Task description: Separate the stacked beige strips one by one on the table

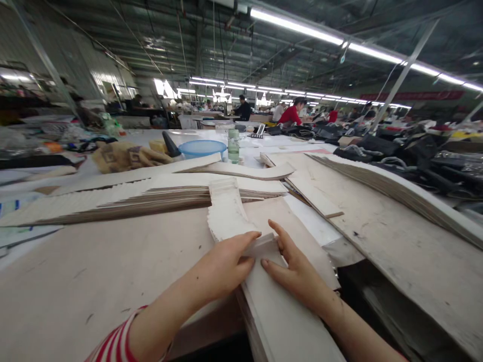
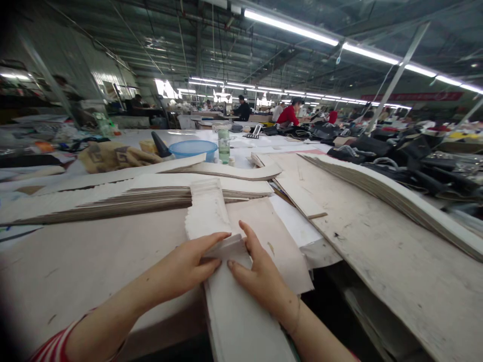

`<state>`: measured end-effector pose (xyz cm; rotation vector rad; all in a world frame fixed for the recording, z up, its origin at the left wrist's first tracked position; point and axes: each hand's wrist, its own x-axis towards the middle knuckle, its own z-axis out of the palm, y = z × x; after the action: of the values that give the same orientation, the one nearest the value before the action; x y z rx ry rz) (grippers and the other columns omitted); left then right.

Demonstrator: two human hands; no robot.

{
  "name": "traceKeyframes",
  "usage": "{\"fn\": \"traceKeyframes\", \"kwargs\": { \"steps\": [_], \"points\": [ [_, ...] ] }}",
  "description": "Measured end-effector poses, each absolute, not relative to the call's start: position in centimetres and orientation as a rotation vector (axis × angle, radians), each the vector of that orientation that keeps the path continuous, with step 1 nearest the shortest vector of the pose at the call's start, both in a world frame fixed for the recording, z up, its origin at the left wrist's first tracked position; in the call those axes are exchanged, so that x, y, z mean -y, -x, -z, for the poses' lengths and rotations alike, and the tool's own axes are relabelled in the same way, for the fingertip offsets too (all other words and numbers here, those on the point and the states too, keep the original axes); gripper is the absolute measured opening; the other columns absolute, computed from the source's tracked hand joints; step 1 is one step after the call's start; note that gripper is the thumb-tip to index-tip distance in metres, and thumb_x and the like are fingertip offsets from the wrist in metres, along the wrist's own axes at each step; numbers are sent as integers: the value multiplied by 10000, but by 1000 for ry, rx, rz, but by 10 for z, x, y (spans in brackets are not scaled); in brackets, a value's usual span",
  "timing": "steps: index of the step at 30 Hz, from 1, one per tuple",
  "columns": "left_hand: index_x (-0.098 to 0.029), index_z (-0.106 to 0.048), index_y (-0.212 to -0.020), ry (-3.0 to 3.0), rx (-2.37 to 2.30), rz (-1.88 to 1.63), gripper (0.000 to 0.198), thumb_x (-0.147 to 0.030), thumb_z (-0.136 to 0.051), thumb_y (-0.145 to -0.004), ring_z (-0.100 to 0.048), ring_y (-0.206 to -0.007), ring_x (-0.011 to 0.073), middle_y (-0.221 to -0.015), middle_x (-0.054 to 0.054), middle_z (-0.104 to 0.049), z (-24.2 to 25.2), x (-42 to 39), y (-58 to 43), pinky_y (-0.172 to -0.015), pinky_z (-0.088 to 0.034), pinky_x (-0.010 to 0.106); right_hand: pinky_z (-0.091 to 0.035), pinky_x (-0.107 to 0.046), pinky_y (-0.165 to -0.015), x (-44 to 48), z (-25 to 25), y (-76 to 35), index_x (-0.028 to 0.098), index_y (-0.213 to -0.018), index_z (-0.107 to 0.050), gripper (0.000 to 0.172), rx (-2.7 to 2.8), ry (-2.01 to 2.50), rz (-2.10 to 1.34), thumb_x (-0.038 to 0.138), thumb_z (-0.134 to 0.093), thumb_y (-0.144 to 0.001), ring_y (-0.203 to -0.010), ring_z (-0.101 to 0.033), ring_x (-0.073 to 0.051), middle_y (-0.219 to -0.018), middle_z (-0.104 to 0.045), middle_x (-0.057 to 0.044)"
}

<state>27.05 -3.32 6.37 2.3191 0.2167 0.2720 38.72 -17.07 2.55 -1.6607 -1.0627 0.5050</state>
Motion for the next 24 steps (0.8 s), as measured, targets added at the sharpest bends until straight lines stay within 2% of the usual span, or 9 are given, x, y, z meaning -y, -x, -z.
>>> {"fn": "traceKeyframes", "kwargs": {
  "steps": [3, 6, 10, 13, 15, 16, 19, 21, 24],
  "points": [
    [-229, -502, -1144, -2335, -243, -122, 476, -124, -456, -682, -548, -994, 191, -1104, 11, -599, -67, 28, -272, -858, -419, 280, -424, -311, -781, 173, -27, -388, 210, -1354, -136, 698, 1033, 1619, -586, 223, -512, -766, -811, -529, -146, -873, -531, -3],
    [-243, -496, -1139, -2343, -231, -21, 493, -132, -461, -660, -568, -933, 192, -1048, 4, -614, -71, 24, -273, -804, -442, 277, -429, -285, -741, 176, -30, -389, 209, -1349, -161, 661, 1079, 1651, -575, 217, -496, -780, -734, -509, -122, -779, -500, 26],
    [-219, -446, -1206, -2414, -217, -12, 543, -161, -474, -667, -508, -1060, 205, -1176, 32, -552, -69, 23, -274, -917, -380, 300, -436, -292, -741, 181, -32, -385, 221, -1361, -137, 680, 1185, 1832, -421, 209, -496, -784, -715, -515, -125, -752, -491, 35],
    [-186, -458, -1198, -2478, -237, -52, 523, -182, -483, -676, -478, -1093, 211, -1194, 59, -531, -65, 24, -275, -961, -343, 308, -458, -329, -741, 187, -33, -378, 231, -1367, -96, 721, 1255, 1967, -184, 246, -522, -785, -779, -541, -160, -883, -543, -15],
    [-177, -480, -1176, -2507, -224, -65, 507, -186, -493, -670, -491, -1058, 209, -1136, 66, -546, -66, 24, -275, -950, -353, 306, -447, -375, -800, 191, -33, -374, 235, -1329, -226, 623, 1323, 2024, 75, 272, -535, -789, -905, -529, -201, -1025, -535, -67],
    [-176, -493, -1162, -2515, -209, -64, 496, -183, -496, -667, -494, -1042, 206, -1105, 66, -550, -67, 23, -275, -940, -362, 302, -435, -389, -827, 194, -32, -373, 236, -1272, -336, 513, 1379, 2036, 185, 267, -529, -798, -946, -516, -213, -1055, -529, -77],
    [-171, -524, -1124, -2535, -153, -31, 463, -166, -491, -662, -499, -1013, 200, -1050, 64, -548, -72, 22, -276, -914, -379, 291, -434, -365, -819, 197, -33, -371, 229, -1017, -558, 202, 1579, 2031, 273, 198, -480, -834, -895, -530, -193, -951, -573, -55],
    [-165, -538, -1108, -2548, -124, 8, 446, -164, -490, -664, -507, -991, 200, -1025, 62, -554, -75, 21, -279, -898, -388, 290, -444, -346, -775, 197, -35, -371, 222, -937, -589, 170, 1649, 2016, 245, 161, -463, -840, -828, -539, -178, -871, -591, -38],
    [-154, -557, -1084, -2562, -116, 24, 390, -194, -478, -704, -518, -967, 203, -998, 63, -569, -77, 22, -286, -884, -397, 300, -443, -355, -755, 195, -36, -371, 201, -920, -593, 161, 1653, 2005, 269, 158, -460, -841, -812, -536, -185, -852, -597, -45]
  ]
}}
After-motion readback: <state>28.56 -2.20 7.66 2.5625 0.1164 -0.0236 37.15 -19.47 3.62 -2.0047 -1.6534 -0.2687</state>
